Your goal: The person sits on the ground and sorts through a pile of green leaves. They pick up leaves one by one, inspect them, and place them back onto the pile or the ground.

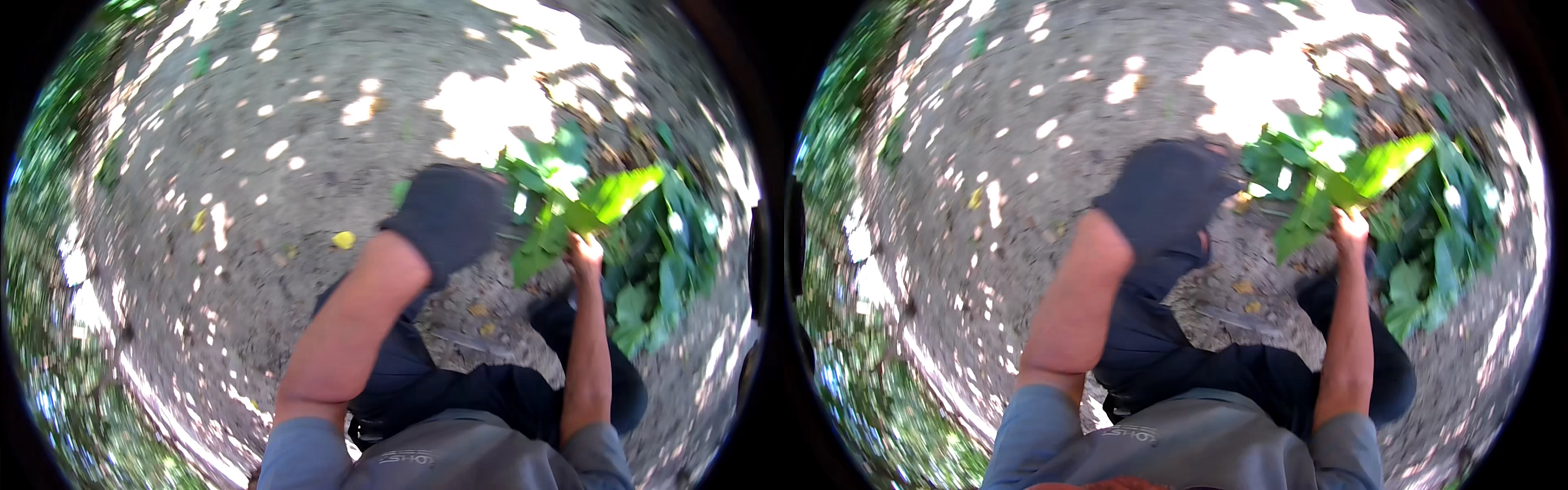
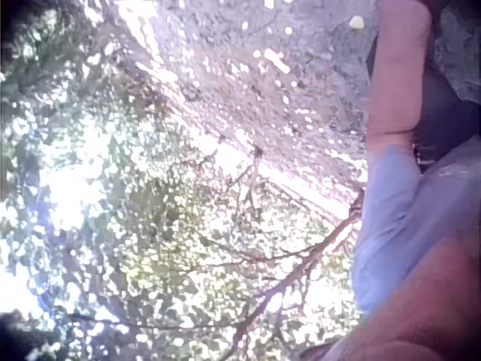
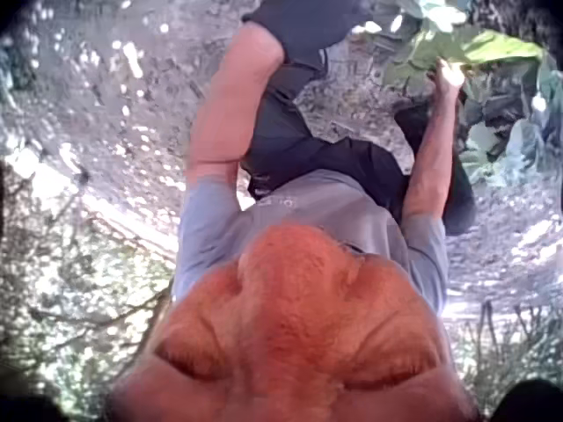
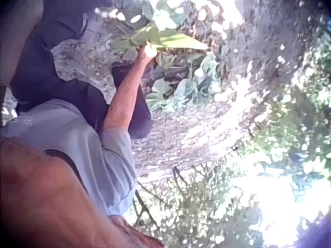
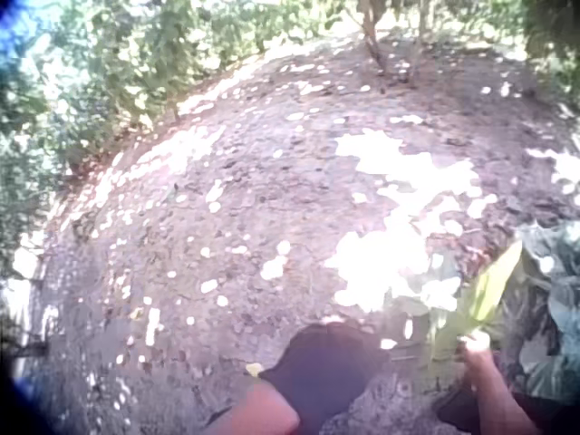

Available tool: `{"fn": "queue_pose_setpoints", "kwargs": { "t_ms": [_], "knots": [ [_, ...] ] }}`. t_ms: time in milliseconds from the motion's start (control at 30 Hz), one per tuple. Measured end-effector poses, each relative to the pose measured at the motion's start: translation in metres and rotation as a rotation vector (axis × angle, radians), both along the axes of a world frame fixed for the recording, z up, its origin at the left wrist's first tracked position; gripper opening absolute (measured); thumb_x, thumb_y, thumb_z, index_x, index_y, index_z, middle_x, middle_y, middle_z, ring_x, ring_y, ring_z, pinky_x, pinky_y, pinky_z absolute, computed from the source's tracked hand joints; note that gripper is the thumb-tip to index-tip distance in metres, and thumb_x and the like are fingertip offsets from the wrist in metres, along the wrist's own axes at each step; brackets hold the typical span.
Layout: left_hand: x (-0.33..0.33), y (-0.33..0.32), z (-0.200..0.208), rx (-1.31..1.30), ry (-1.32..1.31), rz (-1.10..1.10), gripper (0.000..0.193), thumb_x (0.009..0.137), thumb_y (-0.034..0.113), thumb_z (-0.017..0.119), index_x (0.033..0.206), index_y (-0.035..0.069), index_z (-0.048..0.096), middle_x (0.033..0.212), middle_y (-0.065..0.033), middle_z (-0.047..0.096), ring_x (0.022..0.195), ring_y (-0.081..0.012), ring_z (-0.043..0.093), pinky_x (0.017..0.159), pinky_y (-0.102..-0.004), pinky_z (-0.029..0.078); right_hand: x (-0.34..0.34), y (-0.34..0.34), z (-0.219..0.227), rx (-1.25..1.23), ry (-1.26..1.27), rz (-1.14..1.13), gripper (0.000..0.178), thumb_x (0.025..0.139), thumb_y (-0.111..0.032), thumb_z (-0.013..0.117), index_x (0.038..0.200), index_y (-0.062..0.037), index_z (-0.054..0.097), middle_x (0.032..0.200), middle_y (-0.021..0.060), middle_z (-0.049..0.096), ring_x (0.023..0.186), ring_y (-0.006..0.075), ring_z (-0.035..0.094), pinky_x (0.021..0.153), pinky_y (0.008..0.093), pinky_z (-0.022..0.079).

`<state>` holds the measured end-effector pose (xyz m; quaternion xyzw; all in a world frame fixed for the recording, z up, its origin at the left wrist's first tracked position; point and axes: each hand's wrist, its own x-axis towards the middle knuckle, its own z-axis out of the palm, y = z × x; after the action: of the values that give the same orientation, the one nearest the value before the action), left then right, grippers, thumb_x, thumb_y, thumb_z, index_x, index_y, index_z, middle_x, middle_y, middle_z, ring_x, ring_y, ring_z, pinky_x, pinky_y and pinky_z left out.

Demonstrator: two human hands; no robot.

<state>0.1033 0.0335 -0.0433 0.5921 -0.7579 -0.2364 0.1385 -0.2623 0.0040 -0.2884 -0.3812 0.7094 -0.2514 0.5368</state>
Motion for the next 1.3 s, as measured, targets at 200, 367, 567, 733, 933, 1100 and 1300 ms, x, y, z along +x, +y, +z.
{"fn": "queue_pose_setpoints", "kwargs": {
  "t_ms": [200, 367, 567, 733, 933, 1100, 1300],
  "knots": [
    [-0.027, -0.008, 0.034, 0.057, -0.136, 0.005, 0.029, 0.091, 0.028, 0.064, 0.105, 0.003, 0.068, 0.099, -0.0185, 0.068, 0.091, -0.036, 0.066, 0.079, -0.0435, 0.051, -0.005, 0.005, 0.032, 0.0, -0.303, -0.189, 0.004, 0.087, -0.003, 0.061, 0.091, -0.0026, 0.059, 0.078, 0.0062, 0.062, 0.058, 0.0131, 0.057, 0.048, 0.0241, 0.047],
    [-0.039, -0.007, 0.028, 0.007, -0.111, -0.05, 0.027, 0.09, 0.024, 0.066, 0.107, 0.003, 0.066, 0.1, -0.017, 0.068, 0.09, -0.0349, 0.066, 0.076, -0.0413, 0.052, -0.019, 0.023, 0.058, -0.072, -0.226, -0.252, 0.008, 0.085, -0.007, 0.067, 0.09, -0.0019, 0.064, 0.073, 0.0033, 0.063, 0.058, 0.0106, 0.058, 0.049, 0.0253, 0.048],
    [-0.054, -0.01, 0.033, 0.076, -0.168, -0.052, 0.032, 0.093, 0.029, 0.06, 0.109, 0.002, 0.065, 0.099, -0.0189, 0.067, 0.089, -0.0362, 0.066, 0.078, -0.0446, 0.051, -0.057, 0.029, 0.053, -0.11, -0.524, -0.372, 0.02, 0.093, -0.014, 0.064, 0.111, -0.005, 0.059, 0.092, 0.0086, 0.064, 0.067, 0.0179, 0.064, 0.052, 0.0287, 0.053],
    [-0.062, -0.015, 0.041, 0.179, -0.246, -0.029, 0.033, 0.093, 0.028, 0.062, 0.112, 0.001, 0.065, 0.107, -0.0198, 0.068, 0.097, -0.0354, 0.066, 0.083, -0.042, 0.051, -0.082, -0.01, 0.109, -0.111, -0.408, -0.535, 0.024, 0.096, -0.01, 0.058, 0.113, 0.0046, 0.05, 0.091, 0.0177, 0.064, 0.063, 0.0206, 0.065, 0.048, 0.0305, 0.057],
    [-0.069, -0.021, 0.035, 0.163, -0.195, -0.06, 0.032, 0.093, 0.027, 0.062, 0.111, 0.001, 0.064, 0.105, -0.02, 0.068, 0.096, -0.0354, 0.066, 0.082, -0.0421, 0.051, -0.253, -0.056, 0.126, -0.439, -0.33, -0.794, 0.017, 0.097, -0.008, 0.054, 0.104, 0.0078, 0.053, 0.087, 0.0173, 0.064, 0.074, 0.0269, 0.067, 0.06, 0.037, 0.059],
    [-0.068, -0.022, 0.033, 0.146, -0.212, -0.053, 0.03, 0.092, 0.025, 0.064, 0.11, 0.0, 0.064, 0.105, -0.0194, 0.068, 0.095, -0.0341, 0.067, 0.081, -0.0404, 0.052, -0.206, -0.044, 0.095, -0.111, -0.053, -0.462, 0.025, 0.091, -0.013, 0.063, 0.11, 0.0024, 0.061, 0.094, 0.0172, 0.065, 0.082, 0.0289, 0.068, 0.064, 0.0368, 0.058],
    [-0.067, -0.024, 0.023, 0.139, -0.222, -0.054, 0.03, 0.093, 0.024, 0.064, 0.11, -0.001, 0.064, 0.105, -0.0187, 0.068, 0.094, -0.0333, 0.068, 0.079, -0.0385, 0.052, -0.129, 0.04, -0.026, 0.391, 0.664, 0.374, 0.053, 0.076, -0.035, 0.075, 0.104, 0.0093, 0.065, 0.118, 0.0302, 0.063, 0.109, 0.0402, 0.063, 0.098, 0.0408, 0.049]
  ]
}}
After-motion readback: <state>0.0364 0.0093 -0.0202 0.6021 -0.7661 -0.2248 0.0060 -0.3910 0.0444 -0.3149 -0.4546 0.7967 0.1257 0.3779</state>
